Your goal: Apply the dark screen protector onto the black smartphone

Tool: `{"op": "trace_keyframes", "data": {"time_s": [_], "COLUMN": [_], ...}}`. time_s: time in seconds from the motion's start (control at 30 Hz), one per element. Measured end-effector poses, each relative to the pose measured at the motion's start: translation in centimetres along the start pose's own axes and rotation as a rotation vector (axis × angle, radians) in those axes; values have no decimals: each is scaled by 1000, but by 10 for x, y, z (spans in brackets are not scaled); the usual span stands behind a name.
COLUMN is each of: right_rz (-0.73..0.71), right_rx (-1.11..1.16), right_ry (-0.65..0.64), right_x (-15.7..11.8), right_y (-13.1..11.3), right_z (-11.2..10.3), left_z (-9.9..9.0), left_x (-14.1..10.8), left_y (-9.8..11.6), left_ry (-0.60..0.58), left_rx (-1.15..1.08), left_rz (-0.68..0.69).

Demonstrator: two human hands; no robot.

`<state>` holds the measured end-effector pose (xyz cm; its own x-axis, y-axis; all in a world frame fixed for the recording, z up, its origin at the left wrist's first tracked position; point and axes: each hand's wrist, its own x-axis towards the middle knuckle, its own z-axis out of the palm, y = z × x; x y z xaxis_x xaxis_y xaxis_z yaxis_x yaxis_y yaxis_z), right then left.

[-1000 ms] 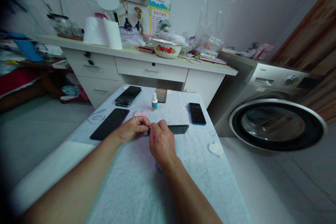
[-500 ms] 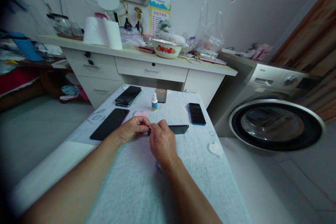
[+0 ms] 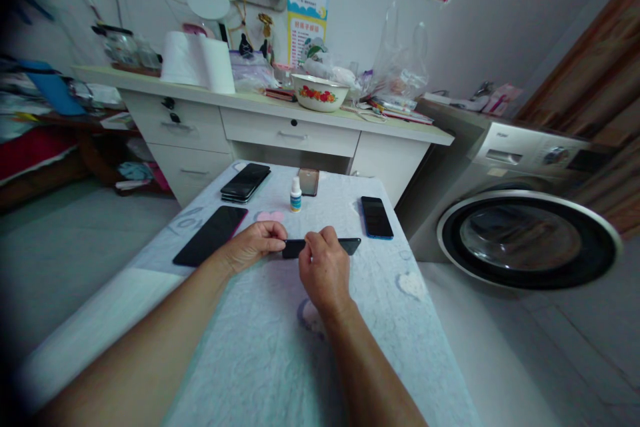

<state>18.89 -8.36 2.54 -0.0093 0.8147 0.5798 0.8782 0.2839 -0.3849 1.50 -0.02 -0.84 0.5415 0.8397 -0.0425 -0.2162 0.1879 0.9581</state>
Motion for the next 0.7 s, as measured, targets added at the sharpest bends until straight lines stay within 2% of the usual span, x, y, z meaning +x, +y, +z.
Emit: {"op": "trace_keyframes", "data": {"time_s": [0.37, 0.7], "right_rz": [-97, -109], "right_rx": [82, 61], "right_ry": [-128, -168], "right_x": [-2, -3], "right_y": [-16, -20], "right_z": [10, 8], "left_z": [-3, -3], "left_x": [3, 2], "left_y": [-6, -6], "left_ry": [-20, -46], "left_rx": [-67, -88], "left_rz": [-8, 29]}}
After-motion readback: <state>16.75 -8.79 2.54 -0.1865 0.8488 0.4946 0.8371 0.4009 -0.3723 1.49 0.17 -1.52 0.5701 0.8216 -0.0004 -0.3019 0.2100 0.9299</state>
